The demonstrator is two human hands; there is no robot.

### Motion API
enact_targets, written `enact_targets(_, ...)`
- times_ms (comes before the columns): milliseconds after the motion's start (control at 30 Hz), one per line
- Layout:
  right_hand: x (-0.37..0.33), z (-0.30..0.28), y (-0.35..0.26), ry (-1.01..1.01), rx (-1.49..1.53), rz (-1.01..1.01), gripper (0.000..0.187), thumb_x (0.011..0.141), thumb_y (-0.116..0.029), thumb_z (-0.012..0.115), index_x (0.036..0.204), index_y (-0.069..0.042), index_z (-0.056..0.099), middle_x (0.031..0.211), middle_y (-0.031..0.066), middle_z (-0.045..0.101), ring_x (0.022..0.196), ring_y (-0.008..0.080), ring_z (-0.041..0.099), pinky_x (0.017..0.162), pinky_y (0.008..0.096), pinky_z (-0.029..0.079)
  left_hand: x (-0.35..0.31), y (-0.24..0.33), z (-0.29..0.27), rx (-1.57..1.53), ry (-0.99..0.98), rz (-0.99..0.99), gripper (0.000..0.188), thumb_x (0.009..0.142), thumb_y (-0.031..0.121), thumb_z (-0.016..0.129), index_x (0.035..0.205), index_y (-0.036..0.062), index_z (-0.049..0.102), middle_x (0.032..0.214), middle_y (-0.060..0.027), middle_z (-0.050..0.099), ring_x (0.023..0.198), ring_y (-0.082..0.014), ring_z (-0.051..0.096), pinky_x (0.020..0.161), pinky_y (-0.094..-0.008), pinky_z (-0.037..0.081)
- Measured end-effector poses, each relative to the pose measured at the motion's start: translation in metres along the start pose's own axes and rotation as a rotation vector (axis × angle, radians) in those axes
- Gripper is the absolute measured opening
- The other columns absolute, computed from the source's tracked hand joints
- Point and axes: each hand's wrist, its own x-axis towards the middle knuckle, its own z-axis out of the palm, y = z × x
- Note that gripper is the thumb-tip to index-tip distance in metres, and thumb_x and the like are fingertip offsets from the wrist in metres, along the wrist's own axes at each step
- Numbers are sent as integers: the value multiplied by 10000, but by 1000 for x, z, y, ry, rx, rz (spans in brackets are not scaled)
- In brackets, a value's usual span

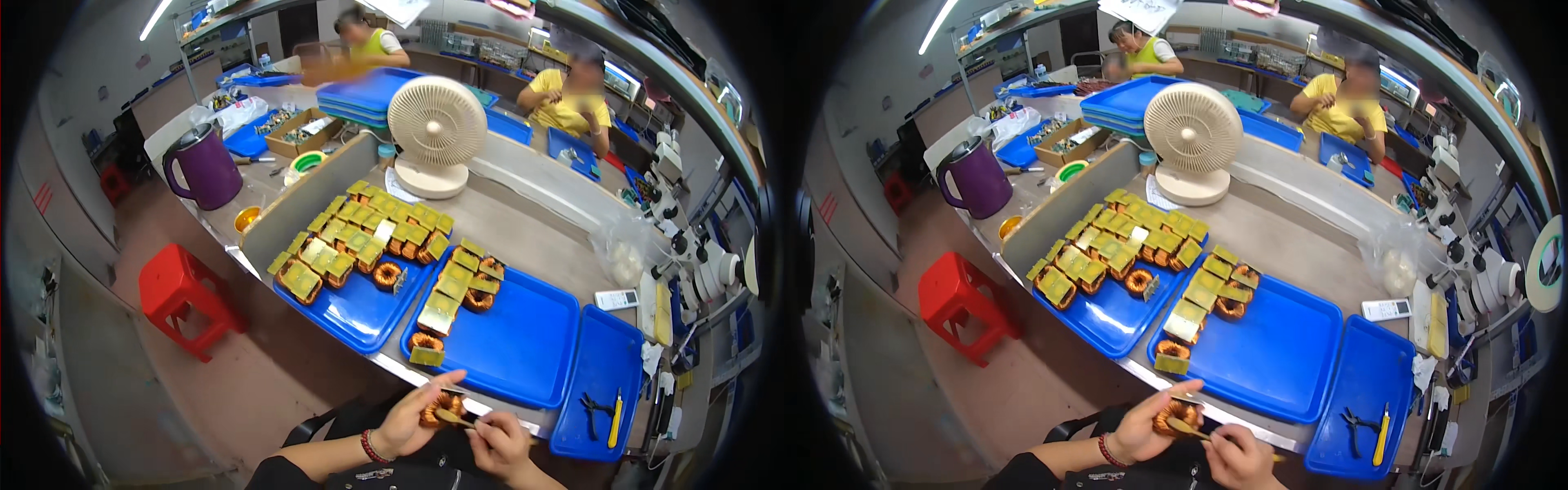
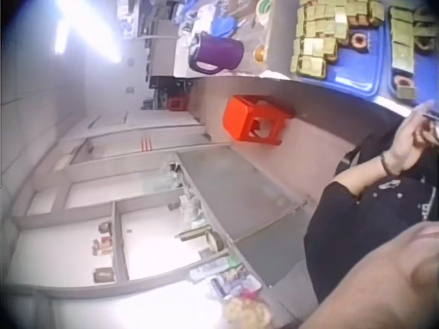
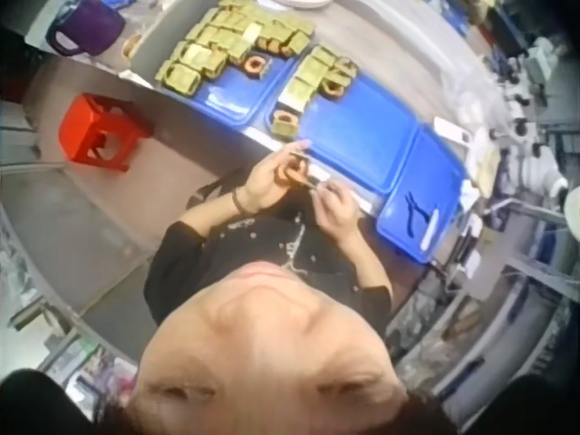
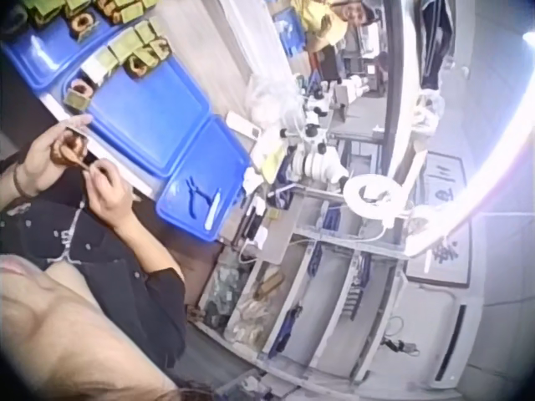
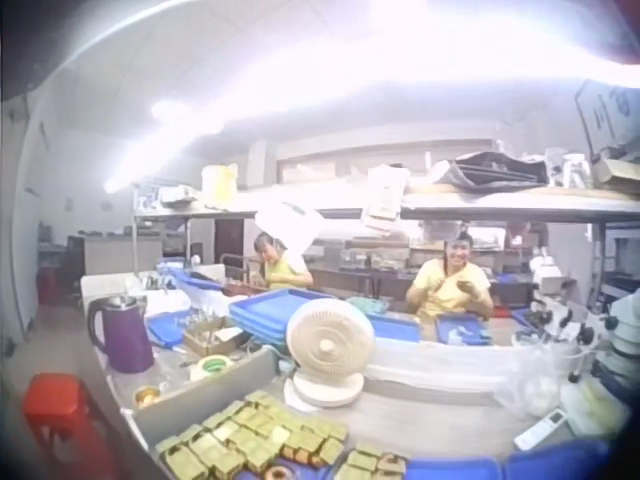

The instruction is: The person cleans copper-wound toroidal inductors using a small brush. They pick up each component from a blue tray, brush the copper windings and the yellow core, and place the cleaned item back on the tray. The person occasionally uses pliers to adjust the component before brushing.

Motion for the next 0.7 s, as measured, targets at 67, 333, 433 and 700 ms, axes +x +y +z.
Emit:
enact_targets(67, -17, 1, 0, -77, 313, 283, 142, 637, -129, 755, 720, -80, 651, 829, 84, 591, 537, 179, 571, 498, 273, 460, -4, -5, -3, 45, 69, 9, 524, 939, 351, 333, 1335, 8, 300, 1013, -133, 546, 882, -216, 546, 794, -348, 439)
enact_targets(333, -5, -14, 19, 174, -328, 208, 193, 580, -7, 715, 757, -48, 650, 877, 116, 593, 517, 185, 510, 442, 273, 391, -17, -14, 9, -72, 57, 6, 567, 939, 439, 290, 1338, 36, 310, 1066, -160, 543, 936, -244, 520, 755, -344, 421)
enact_targets(433, -13, -13, 11, 271, -143, 103, 165, 602, 14, 699, 752, -17, 638, 874, 117, 583, 539, 192, 548, 441, 273, 411, -16, -16, 11, -38, 78, 40, 590, 933, 448, 305, 1356, 38, 273, 1079, -163, 537, 952, -251, 517, 774, -357, 426)
enact_targets(700, -18, -8, -12, -59, 140, 123, 155, 608, -113, 738, 728, -84, 643, 829, 45, 595, 464, 111, 498, 406, 226, 351, -5, -10, 6, -30, -15, 127, 575, 945, 376, 325, 1369, 6, 210, 1124, -164, 522, 1009, -243, 521, 862, -358, 426)
